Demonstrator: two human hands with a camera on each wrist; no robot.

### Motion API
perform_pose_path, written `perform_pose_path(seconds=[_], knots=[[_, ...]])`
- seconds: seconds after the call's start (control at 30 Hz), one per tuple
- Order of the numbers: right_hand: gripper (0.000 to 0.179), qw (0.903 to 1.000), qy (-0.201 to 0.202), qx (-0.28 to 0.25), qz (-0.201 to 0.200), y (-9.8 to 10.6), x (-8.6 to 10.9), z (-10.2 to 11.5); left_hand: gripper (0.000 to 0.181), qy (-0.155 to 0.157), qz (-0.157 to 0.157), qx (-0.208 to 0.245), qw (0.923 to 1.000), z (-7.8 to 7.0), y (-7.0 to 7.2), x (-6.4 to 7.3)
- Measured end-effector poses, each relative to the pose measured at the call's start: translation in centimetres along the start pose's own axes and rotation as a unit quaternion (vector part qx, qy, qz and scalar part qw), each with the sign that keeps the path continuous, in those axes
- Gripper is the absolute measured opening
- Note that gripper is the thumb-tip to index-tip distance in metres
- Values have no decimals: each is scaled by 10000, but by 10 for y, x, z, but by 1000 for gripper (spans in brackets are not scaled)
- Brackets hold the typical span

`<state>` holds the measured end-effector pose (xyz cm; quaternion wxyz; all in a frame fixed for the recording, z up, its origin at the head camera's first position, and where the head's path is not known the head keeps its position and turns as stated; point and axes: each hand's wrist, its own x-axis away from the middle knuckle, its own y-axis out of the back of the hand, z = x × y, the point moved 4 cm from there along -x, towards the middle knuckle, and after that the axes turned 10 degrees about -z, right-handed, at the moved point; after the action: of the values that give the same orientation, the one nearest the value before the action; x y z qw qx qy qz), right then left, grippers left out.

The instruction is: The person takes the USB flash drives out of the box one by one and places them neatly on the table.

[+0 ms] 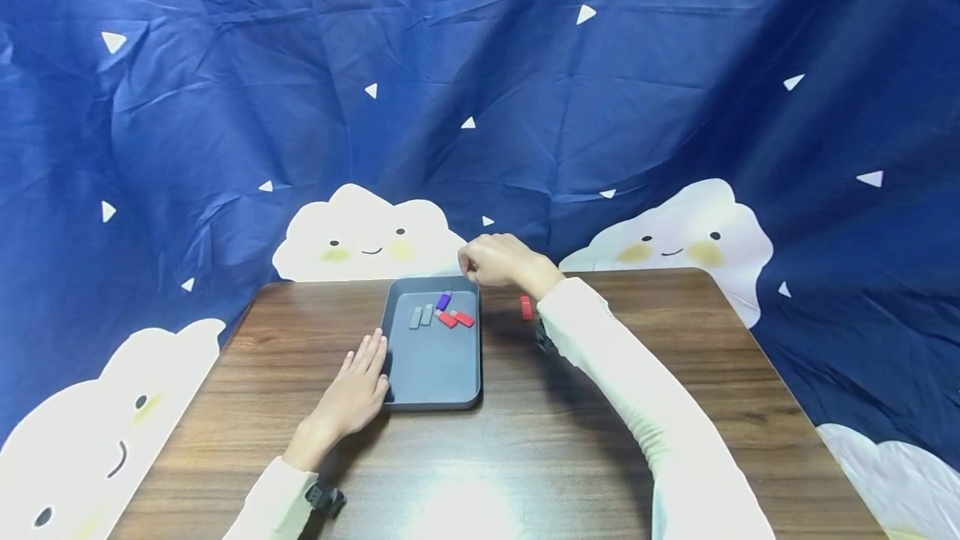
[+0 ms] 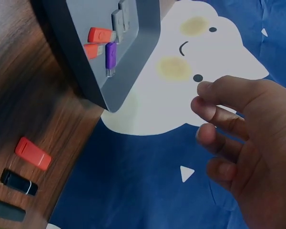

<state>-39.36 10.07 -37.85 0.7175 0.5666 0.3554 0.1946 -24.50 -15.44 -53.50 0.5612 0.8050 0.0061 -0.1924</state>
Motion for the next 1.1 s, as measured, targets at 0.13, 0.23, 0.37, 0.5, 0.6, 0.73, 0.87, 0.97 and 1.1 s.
perform_pose_path(seconds=[0.13, 0.23, 0.37, 0.5, 0.6, 0.73, 0.87, 0.97, 1.1], knots=[[10, 10000, 23, -20, 42, -5, -6, 3, 63, 19, 22, -97, 9999, -1, 1, 0], [10, 10000, 52, -16, 59, -9, -9, 6, 62, 62, 52, -164, 9998, -4, 3, 1], [9, 10000, 64, 6, 69, -14, -13, 10, 62, 62, 72, -159, 9998, -6, 4, 2], [8, 9999, 39, -48, 122, -19, -16, 13, 62, 73, 117, -208, 9997, -6, 4, 3], [8, 9998, 8, -129, 138, -21, -18, 15, 62, 83, 130, -249, 9996, -7, 4, 3], [10, 9998, -23, -131, 148, -25, -21, 16, 62, 83, 103, -239, 9996, -7, 4, 3], [12, 9997, -65, -95, 219, -30, -23, 16, 62, 81, 101, -237, 9996, -7, 3, 3], [13, 9995, -117, -104, 276, -33, -25, 16, 62, 77, 114, -250, 9996, -7, 2, 3], [11, 9993, -183, -128, 316, -38, -28, 17, 62, 77, 108, -242, 9996, -6, 2, 2]])
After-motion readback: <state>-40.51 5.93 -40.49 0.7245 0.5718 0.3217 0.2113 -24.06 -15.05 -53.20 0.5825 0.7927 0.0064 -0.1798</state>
